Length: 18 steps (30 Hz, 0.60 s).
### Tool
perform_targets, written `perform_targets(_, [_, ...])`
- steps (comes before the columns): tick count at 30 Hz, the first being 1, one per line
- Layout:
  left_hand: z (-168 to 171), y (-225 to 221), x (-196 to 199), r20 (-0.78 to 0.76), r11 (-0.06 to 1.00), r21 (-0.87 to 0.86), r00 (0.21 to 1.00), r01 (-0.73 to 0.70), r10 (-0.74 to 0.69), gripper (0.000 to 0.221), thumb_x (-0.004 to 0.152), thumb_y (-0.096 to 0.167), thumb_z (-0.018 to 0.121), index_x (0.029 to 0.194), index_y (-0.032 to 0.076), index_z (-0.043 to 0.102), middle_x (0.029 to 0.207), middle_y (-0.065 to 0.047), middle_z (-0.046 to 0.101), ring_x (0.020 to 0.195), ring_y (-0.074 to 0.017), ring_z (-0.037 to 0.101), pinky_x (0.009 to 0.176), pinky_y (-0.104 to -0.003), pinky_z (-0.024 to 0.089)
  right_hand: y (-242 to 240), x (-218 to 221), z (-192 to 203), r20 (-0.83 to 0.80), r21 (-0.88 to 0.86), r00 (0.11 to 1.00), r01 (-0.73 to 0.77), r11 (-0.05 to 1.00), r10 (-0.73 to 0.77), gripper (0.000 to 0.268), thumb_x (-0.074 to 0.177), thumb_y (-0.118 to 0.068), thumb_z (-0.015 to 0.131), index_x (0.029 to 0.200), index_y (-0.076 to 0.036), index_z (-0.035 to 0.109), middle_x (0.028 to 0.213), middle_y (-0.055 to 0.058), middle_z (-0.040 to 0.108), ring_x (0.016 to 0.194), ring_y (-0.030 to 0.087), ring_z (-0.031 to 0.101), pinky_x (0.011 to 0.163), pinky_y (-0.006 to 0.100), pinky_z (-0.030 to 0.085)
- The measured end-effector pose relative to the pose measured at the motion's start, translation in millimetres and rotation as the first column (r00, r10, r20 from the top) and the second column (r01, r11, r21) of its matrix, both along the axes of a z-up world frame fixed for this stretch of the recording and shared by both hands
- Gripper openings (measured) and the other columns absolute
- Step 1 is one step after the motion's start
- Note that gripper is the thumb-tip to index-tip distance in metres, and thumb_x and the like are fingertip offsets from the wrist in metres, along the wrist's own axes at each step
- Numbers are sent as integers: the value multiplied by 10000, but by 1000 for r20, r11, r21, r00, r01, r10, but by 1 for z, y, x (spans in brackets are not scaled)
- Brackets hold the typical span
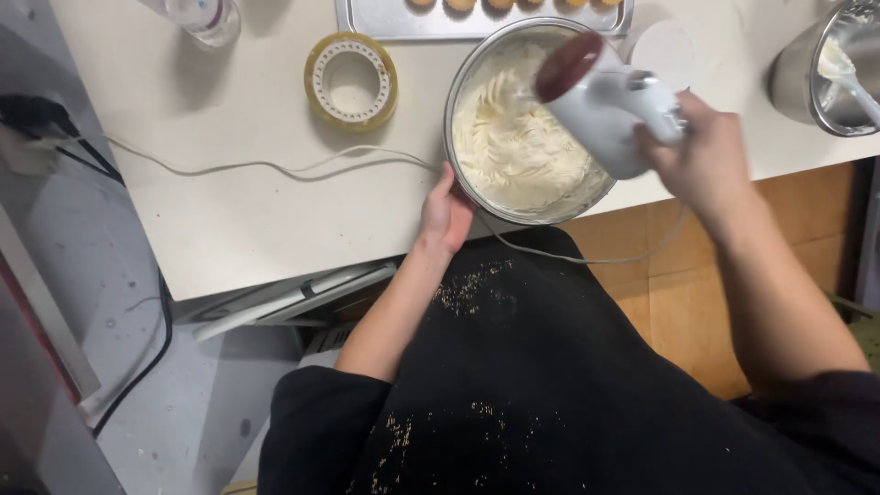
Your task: The person whips cream in a bowl using a hand mixer and a spatula, stirs the cream with the spatula, and then inserts a nozzle into a piping bag by hand.
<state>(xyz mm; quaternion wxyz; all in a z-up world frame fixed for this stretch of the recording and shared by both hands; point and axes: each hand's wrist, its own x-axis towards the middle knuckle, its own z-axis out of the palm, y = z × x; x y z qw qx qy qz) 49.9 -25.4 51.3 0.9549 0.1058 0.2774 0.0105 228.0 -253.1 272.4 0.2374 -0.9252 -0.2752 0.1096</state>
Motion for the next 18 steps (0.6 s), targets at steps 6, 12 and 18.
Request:
perform_targets(6, [0, -2, 2, -25, 1000, 14, 1000, 10, -10, 639, 1063, 436, 468, 1515, -10, 396, 1585, -145, 430, 1432, -281, 421, 1196, -440, 313, -30, 2, 56, -373, -344, 926, -81, 935, -57, 326, 826, -219, 809, 1115, -80, 754, 861, 127, 753, 778, 244, 710, 747, 390, 557])
perform_targets(12, [1, 7, 2, -4, 1000, 5, 1000, 30, -30, 634, 1068, 434, 471, 1518, -7, 399, 1578, -148, 451, 1448, -288, 426, 1211, -445, 319, -10, -26, 20, -265, -89, 962, 45, 995, -68, 286, 910, -230, 754, 1140, -64, 715, 860, 135, 730, 752, 213, 679, 749, 350, 539])
perform_targets(18, [-1, 7, 3, -95, 999, 23, 995, 25, -22, 575, 1036, 415, 485, 1486, 61, 435, 1525, -110, 494, 1395, -274, 471, 1160, -453, 375, -29, -46, 21, -356, -49, 935, -7, 999, -11, 254, 836, -204, 758, 1043, -60, 726, 798, 126, 736, 710, 192, 686, 702, 343, 541])
